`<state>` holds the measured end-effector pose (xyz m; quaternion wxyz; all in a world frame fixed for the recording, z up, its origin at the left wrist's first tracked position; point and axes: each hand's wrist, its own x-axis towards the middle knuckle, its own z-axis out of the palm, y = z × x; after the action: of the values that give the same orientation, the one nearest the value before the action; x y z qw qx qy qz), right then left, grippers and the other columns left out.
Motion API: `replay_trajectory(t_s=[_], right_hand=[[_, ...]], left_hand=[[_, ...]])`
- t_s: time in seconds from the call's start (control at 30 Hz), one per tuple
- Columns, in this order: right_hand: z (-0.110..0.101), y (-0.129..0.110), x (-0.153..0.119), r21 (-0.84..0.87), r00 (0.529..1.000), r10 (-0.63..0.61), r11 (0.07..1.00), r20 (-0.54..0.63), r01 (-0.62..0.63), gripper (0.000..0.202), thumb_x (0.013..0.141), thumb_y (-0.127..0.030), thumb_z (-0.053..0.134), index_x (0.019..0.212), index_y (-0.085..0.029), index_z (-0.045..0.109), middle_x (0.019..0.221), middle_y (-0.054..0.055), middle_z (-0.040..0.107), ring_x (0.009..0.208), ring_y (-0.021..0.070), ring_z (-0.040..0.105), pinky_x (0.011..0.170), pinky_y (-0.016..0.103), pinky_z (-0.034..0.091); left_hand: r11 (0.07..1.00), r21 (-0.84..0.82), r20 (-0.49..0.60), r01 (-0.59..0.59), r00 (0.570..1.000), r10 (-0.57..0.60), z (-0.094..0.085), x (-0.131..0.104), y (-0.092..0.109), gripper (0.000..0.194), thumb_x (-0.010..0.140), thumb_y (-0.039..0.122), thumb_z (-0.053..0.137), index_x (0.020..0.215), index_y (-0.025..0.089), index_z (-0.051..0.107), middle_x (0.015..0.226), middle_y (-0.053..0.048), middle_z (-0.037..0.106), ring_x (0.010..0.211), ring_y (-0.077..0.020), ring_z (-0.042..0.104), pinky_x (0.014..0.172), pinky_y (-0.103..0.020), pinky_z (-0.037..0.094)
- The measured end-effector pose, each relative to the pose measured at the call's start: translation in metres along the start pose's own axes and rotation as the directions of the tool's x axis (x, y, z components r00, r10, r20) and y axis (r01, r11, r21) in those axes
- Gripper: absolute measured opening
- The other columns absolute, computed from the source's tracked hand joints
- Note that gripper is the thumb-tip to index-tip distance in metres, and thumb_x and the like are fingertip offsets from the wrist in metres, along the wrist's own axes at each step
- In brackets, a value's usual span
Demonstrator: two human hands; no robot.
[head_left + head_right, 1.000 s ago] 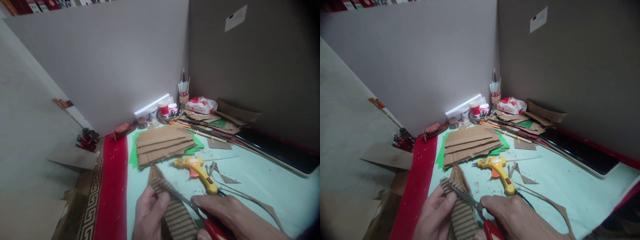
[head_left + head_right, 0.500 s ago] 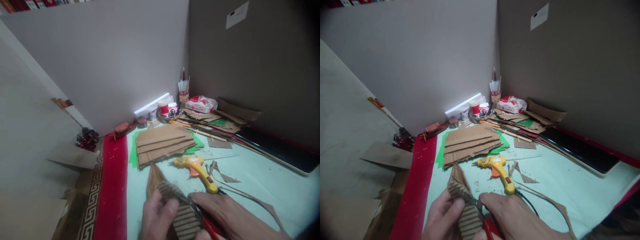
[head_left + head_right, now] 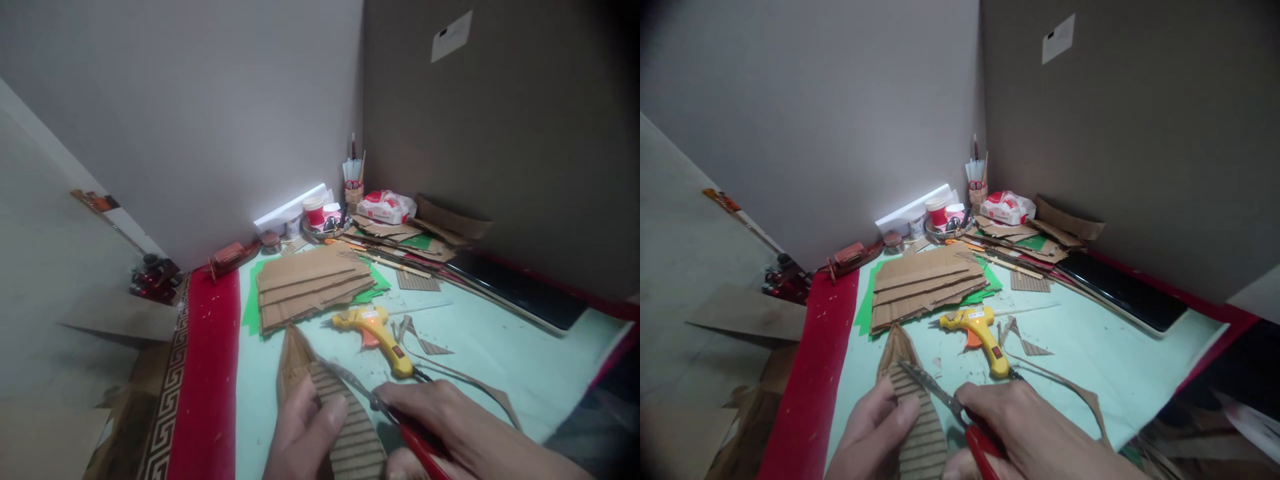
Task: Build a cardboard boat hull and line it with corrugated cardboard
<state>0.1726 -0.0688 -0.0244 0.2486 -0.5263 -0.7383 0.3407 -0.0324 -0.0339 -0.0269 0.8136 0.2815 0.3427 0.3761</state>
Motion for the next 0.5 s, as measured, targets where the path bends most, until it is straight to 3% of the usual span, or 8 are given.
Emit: replay_trajectory(t_s=[0.07, 0.27, 0.37, 0.5], right_hand=[[-0.002, -0.005, -0.001, -0.014, 1.000, 0.007, 1.000, -0.015, -0.007, 0.022, 0.087, -0.046, 0.067, 0.098, -0.026, 0.067, 0.089, 0.002, 0.071, 0.079, 0.0197, 0.066, 0.065, 0.023, 0.050], [-0.012, -0.021, 0.003, -0.022, 0.993, 0.077, 0.997, 0.085, -0.075, 0.021, 0.093, -0.042, 0.061, 0.084, -0.024, 0.067, 0.075, 0.000, 0.069, 0.065, 0.0161, 0.062, 0.053, 0.022, 0.043], [-0.010, -0.015, -0.003, -0.062, 0.993, 0.097, 0.994, 0.064, -0.093, 0.022, 0.094, -0.042, 0.059, 0.084, -0.024, 0.066, 0.075, 0.000, 0.069, 0.061, 0.0151, 0.059, 0.049, 0.021, 0.040], [-0.014, -0.004, -0.015, -0.096, 0.994, 0.108, 0.990, 0.001, -0.108, 0.026, 0.094, -0.043, 0.057, 0.078, -0.024, 0.064, 0.068, 0.000, 0.066, 0.058, 0.0155, 0.057, 0.049, 0.022, 0.040]], left_hand=[[0.999, 0.051, 0.007, -0.012, 1.000, 0.012, 0.001, -0.001, 0.001, 0.026, 0.082, 0.030, 0.073, 0.107, 0.021, 0.072, 0.080, -0.005, 0.074, 0.077, -0.0198, 0.071, 0.075, -0.031, 0.052], [0.988, 0.149, 0.041, 0.048, 0.998, -0.055, -0.002, 0.001, 0.004, 0.034, 0.082, 0.034, 0.074, 0.113, 0.023, 0.071, 0.088, -0.006, 0.076, 0.085, -0.0225, 0.071, 0.072, -0.029, 0.052], [0.972, 0.233, 0.055, 0.027, 0.998, -0.041, -0.004, 0.002, 0.000, 0.037, 0.080, 0.039, 0.073, 0.114, 0.023, 0.072, 0.098, -0.008, 0.076, 0.099, -0.0289, 0.069, 0.086, -0.037, 0.051], [0.889, 0.457, -0.038, 0.034, 0.999, -0.019, -0.007, -0.001, -0.004, 0.046, 0.072, 0.047, 0.076, 0.112, 0.024, 0.074, 0.115, -0.010, 0.073, 0.118, -0.0387, 0.059, 0.094, -0.044, 0.050]])
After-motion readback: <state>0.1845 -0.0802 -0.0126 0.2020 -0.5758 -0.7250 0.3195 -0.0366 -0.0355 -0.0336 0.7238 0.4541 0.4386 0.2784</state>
